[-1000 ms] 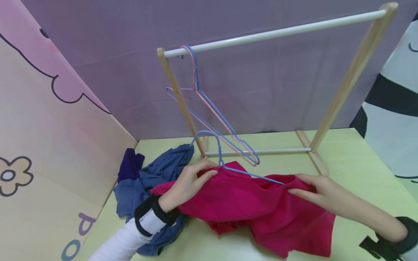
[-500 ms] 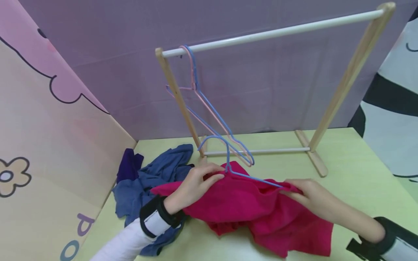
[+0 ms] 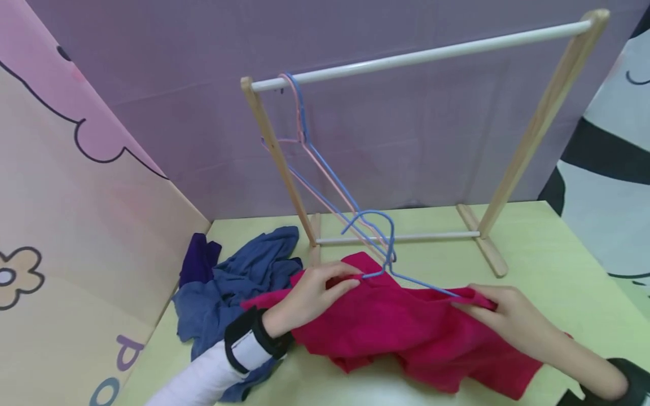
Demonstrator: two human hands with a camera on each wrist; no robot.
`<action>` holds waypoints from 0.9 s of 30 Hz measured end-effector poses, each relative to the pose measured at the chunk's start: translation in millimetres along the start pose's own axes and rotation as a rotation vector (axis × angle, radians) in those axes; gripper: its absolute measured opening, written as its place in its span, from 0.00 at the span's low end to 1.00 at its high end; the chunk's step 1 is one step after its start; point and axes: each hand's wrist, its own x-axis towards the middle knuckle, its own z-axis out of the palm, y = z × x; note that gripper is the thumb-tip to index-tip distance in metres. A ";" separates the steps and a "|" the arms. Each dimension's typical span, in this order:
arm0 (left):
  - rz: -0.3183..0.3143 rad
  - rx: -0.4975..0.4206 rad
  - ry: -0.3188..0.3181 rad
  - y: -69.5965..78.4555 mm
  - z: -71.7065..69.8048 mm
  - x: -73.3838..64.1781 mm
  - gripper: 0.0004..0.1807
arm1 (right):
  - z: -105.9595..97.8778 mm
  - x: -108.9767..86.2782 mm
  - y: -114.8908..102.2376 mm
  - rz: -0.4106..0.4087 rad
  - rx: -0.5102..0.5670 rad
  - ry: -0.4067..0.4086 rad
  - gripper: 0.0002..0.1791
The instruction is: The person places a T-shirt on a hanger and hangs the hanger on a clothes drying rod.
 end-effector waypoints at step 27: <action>-0.031 -0.003 -0.050 -20.6 -0.2 -11.3 0.12 | -79.6 -56.4 46.1 0.427 -0.231 0.126 0.15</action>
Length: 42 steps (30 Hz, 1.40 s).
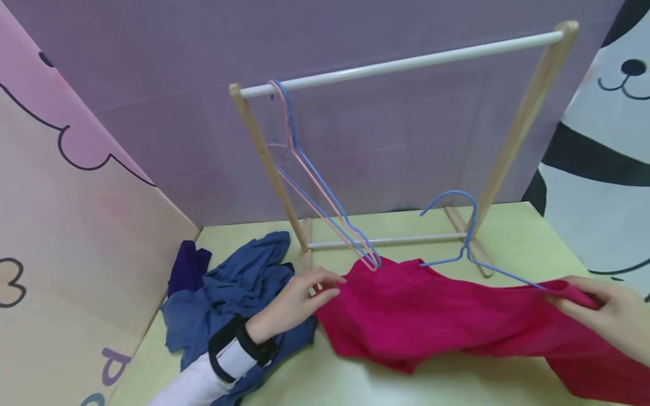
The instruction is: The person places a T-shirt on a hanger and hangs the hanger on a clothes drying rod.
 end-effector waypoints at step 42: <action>-0.210 -0.077 -0.001 -23.4 -3.3 -25.6 0.09 | -108.0 134.0 -20.1 0.098 0.322 0.344 0.15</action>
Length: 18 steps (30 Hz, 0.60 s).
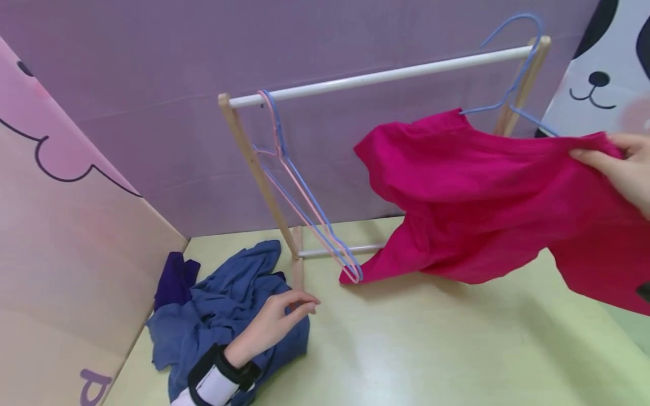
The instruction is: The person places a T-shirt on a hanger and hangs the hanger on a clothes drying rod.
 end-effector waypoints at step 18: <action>-0.060 -0.023 0.012 -8.9 6.3 -5.2 0.11 | 12.6 -3.4 9.6 0.010 -0.299 -0.079 0.16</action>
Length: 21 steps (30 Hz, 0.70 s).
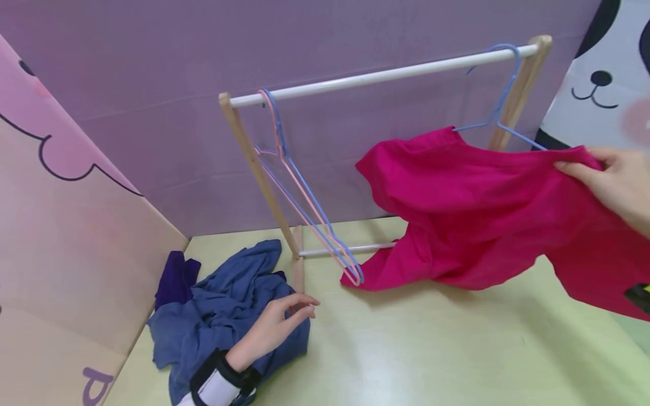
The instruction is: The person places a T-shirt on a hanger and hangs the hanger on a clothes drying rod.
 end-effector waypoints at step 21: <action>-0.045 0.016 0.023 -14.6 -7.1 -8.5 0.11 | 21.9 9.3 6.5 -0.220 0.121 0.229 0.18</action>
